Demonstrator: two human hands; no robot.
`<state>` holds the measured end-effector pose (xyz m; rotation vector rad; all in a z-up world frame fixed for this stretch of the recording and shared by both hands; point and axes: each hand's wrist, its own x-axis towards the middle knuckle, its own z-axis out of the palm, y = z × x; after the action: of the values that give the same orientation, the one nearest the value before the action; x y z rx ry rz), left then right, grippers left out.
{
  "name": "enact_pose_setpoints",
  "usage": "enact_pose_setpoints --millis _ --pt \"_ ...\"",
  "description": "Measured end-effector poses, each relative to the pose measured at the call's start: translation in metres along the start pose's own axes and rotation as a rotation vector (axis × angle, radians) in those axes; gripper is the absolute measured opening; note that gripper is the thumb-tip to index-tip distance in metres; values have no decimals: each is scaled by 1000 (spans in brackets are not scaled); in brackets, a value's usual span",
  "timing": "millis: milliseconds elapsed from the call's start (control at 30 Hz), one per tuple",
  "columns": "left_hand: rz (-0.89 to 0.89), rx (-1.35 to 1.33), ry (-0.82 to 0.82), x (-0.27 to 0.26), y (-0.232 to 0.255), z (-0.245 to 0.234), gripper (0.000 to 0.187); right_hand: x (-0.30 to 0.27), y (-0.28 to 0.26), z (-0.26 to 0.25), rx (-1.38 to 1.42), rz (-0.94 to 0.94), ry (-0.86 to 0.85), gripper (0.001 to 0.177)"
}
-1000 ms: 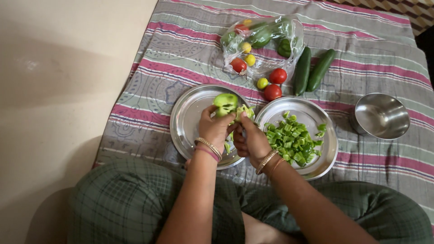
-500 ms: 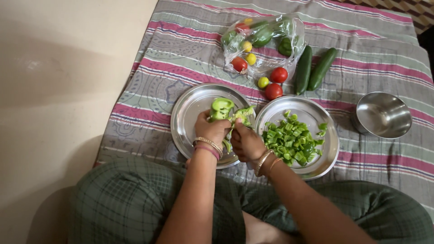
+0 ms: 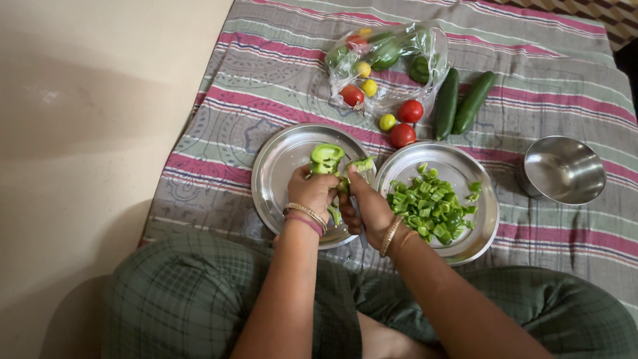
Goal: Chopping green bell peppers into small pieces using a knife on a metal plate.
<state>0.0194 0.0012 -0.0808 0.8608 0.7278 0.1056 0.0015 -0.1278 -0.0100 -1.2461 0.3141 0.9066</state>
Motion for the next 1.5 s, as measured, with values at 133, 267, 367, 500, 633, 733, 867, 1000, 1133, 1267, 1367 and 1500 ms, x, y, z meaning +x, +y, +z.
enact_pose_setpoints --millis 133,267,367,500,633,733,867,1000,1133,1267,1367,1500 --pt "13 -17 -28 -4 4 2 59 0 -1 -3 -56 -76 62 35" --pt "-33 -59 -122 -7 -3 7 54 6 6 -29 25 -121 82 27" --pt "-64 -72 -198 -9 -15 10 49 2 12 -50 32 -168 165 23" --pt "-210 -43 -188 -34 -3 20 61 45 70 -153 -631 -742 852 26" --pt "-215 -2 -224 -38 0 24 66 34 70 -162 -142 -387 1042 44" --pt "-217 39 -258 -39 4 22 57 21 59 -134 -418 -634 1138 59" --pt "-207 187 -255 -52 21 25 45 -3 22 -74 -470 -819 760 52" --pt "-196 335 -247 -63 40 26 39 -44 -15 -24 -845 -778 622 45" --pt "-162 309 -384 -60 35 21 36 -45 -8 -24 -983 -761 623 49" --pt "-254 255 -500 -55 32 18 42 -41 3 -37 -1155 -1007 565 56" --pt "-239 302 -498 -69 41 26 41 -43 3 -35 -1269 -1100 560 60" --pt "-160 372 -382 -78 36 32 50 -40 4 -31 -1370 -974 648 53"
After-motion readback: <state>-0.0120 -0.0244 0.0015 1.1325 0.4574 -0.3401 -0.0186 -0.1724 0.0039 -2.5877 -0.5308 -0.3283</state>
